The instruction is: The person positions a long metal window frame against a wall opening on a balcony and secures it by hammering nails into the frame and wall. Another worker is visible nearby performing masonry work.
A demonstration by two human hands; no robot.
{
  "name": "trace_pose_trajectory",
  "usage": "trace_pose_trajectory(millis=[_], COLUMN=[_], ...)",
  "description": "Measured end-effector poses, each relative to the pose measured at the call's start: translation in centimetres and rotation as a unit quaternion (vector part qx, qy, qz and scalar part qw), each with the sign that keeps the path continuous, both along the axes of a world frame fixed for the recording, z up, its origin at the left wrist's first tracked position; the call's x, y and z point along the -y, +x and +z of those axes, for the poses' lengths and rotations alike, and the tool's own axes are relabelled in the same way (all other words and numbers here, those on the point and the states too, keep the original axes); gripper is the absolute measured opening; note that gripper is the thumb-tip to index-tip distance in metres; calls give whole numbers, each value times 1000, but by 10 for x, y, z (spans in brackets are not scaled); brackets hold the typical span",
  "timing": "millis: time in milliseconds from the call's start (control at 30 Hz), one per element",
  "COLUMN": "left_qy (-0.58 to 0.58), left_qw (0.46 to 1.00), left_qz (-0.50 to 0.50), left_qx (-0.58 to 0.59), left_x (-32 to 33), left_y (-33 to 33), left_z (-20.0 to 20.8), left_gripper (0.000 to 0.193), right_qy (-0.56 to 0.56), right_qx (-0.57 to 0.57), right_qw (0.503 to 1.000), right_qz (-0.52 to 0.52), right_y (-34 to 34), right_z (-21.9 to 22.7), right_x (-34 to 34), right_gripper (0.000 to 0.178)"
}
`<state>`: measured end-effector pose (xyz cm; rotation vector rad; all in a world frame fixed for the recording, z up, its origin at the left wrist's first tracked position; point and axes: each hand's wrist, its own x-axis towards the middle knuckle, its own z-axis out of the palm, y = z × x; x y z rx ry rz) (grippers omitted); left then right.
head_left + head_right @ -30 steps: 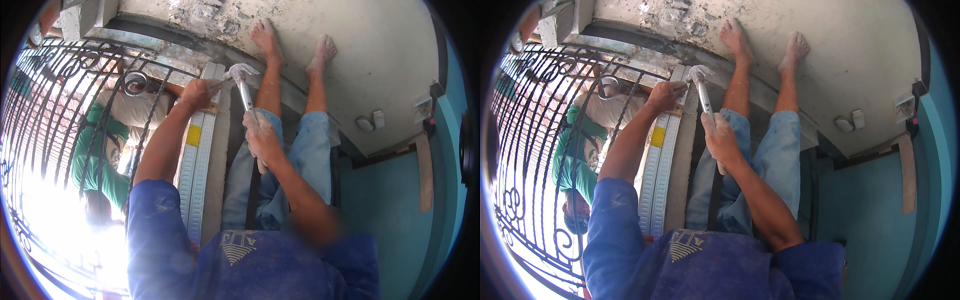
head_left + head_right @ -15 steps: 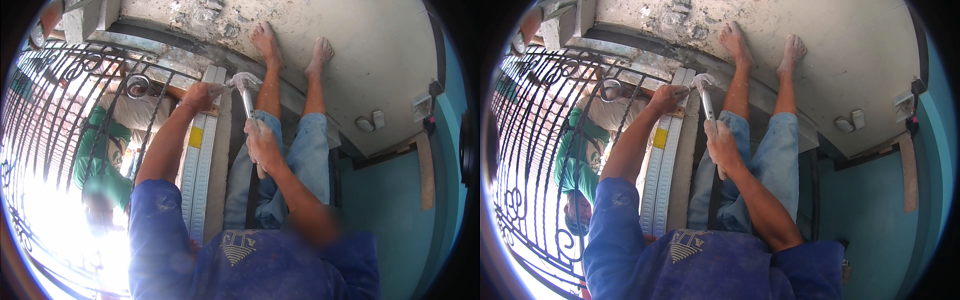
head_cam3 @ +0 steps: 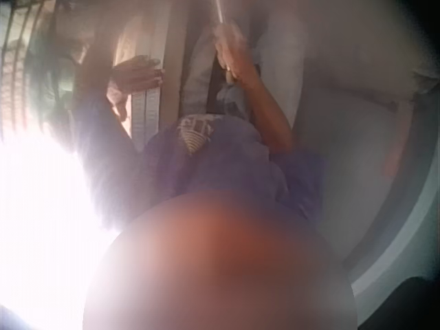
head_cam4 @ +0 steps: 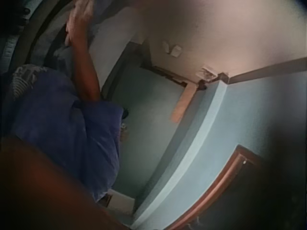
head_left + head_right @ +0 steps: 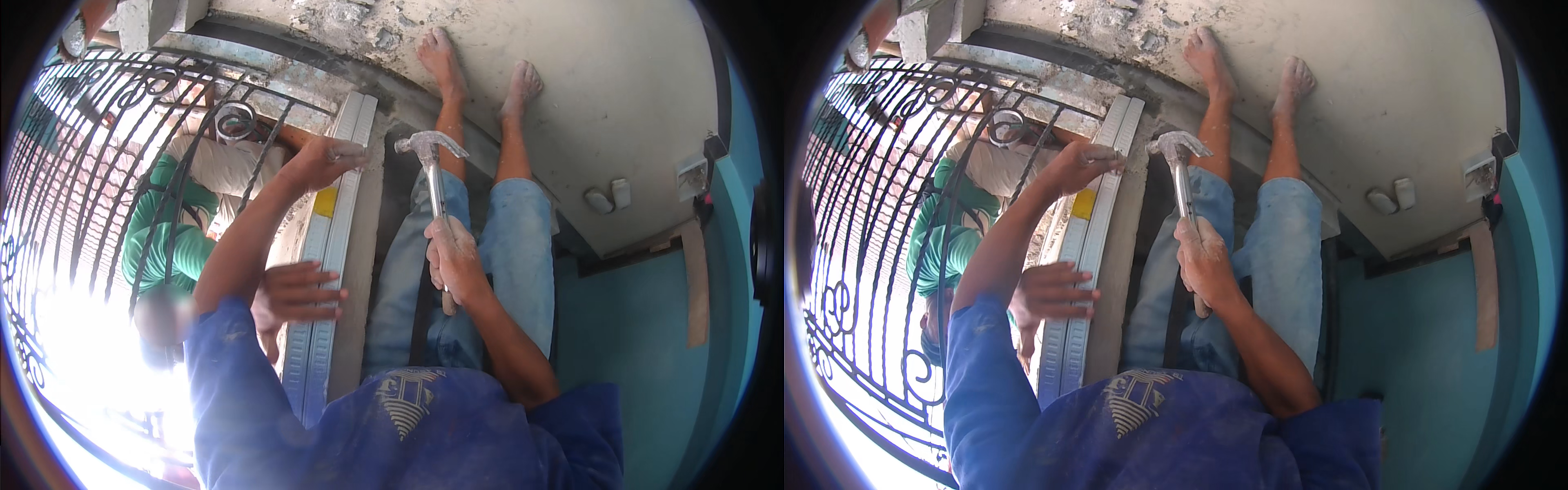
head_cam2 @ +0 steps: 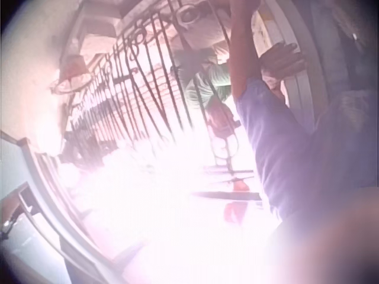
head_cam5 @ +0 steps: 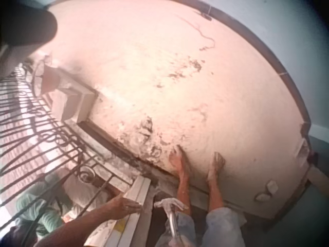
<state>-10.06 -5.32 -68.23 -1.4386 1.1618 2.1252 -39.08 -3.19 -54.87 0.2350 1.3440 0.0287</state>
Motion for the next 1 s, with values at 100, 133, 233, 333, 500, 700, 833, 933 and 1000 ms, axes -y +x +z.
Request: trace_pose_trajectory(millis=[100,133,233,333,500,700,833,933,1000], left_qy=[18,32,25,19,-23,9,-21,-5,-50], left_qw=[1000,999,1000,999,997,996,996,998,997], left_qz=[-16,-23,-4,-25,-64,-76,-80,-55,-66], left_qx=[7,30,18,33,25,37,30,25,8], left_x=[3,3,1,-3,-3,2,1,-4,-6], left_y=[4,6,6,2,0,-1,-1,0,0], left_z=[31,37,53,61,63,71,73,72,72], left_gripper=[23,23,21,20,20,23,23,20,20], right_qy=[-26,-33,-61,-59,-71,-96,-254,-410,-442], right_qx=[20,22,32,36,44,56,19,23,26], right_qw=[999,999,997,997,996,991,958,887,868], right_qz=[17,24,35,24,31,76,132,211,228], right_y=[-5,-5,-10,-14,-14,-13,-9,-5,-3], right_z=[22,28,40,44,46,48,42,39,39], right_x=[3,3,5,5,1,-13,-26,-36,-41], right_gripper=[36,36,37,36,35,36,33,28,26])
